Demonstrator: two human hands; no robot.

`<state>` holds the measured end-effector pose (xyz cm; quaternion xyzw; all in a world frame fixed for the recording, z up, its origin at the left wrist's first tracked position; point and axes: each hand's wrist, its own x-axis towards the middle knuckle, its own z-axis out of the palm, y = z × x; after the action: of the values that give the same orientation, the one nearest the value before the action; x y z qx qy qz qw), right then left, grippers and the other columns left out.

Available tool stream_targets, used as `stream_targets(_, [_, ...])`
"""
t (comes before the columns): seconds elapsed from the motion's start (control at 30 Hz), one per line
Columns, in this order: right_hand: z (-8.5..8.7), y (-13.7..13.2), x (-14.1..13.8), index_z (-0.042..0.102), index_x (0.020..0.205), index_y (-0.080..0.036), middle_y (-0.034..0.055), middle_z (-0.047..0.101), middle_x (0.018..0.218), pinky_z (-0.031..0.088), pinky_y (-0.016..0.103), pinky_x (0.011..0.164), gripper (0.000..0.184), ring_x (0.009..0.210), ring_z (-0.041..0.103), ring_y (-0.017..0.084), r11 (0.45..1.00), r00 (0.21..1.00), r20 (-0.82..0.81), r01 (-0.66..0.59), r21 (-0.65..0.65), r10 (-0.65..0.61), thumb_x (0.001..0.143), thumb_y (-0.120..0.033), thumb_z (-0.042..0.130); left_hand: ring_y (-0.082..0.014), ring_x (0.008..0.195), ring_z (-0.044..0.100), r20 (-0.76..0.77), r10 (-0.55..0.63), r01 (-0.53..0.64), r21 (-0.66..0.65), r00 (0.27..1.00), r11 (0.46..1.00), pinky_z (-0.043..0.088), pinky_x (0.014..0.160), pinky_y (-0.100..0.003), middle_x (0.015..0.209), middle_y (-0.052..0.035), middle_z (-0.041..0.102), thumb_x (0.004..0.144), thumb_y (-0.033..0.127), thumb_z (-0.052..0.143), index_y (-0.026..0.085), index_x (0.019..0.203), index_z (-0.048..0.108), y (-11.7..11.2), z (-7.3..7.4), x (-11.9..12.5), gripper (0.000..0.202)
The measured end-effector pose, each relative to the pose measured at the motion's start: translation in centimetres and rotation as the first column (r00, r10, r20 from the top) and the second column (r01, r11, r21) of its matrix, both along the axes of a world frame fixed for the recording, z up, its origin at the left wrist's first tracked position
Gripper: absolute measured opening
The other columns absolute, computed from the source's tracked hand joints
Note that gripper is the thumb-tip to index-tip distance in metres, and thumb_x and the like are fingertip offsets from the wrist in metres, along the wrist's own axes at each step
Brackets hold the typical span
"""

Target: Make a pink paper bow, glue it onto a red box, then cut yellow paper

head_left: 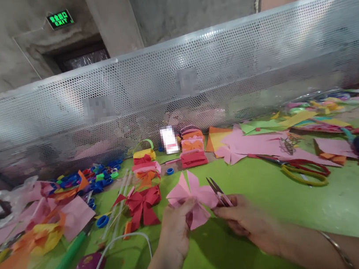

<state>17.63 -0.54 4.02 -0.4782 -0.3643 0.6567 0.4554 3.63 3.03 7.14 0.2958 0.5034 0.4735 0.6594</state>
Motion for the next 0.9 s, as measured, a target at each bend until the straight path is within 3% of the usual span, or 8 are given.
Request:
stream_targets(0.3, [0.2,-0.2,0.1,0.048,0.071,-0.018,-0.0134,0.024,0.047,0.005,0.023,0.04,0.022,0.039,0.014,0.003,0.998,0.997,-0.053,0.046,-0.044,-0.048,0.065,-0.031,0.066,-0.0133,0.053,0.06,0.014,-0.013,0.013,0.063,1.0,0.998,0.047,0.06,-0.024,0.055,0.0,0.066,0.054,0.011,0.07,0.015,0.067,0.067,-0.1,0.1,0.1,0.013])
stream_targets(0.57, [0.2,-0.1,0.1,0.044,0.066,-0.02,-0.0136,0.023,0.044,0.004,0.023,0.04,0.026,0.038,0.013,0.003,0.995,0.995,-0.078,0.063,-0.08,-0.07,0.064,-0.032,0.067,-0.0138,0.055,0.059,-0.082,-0.023,0.037,0.165,0.996,0.986,0.045,0.06,-0.026,0.058,0.001,0.065,0.054,0.02,0.073,0.016,0.071,0.068,0.4,-1.0,-0.5,0.019])
stream_targets(0.9, [0.1,-0.1,0.0,0.045,0.069,-0.02,-0.0121,0.023,0.049,0.007,0.023,0.041,0.031,0.042,0.015,0.005,0.996,0.995,-0.062,0.081,-0.035,-0.084,0.066,-0.04,0.069,-0.0119,0.052,0.056,-0.107,-0.022,0.04,0.174,0.994,0.984,0.044,0.058,-0.025,0.059,0.0006,0.065,0.054,0.022,0.074,0.014,0.073,0.067,0.4,-0.8,-0.6,0.022])
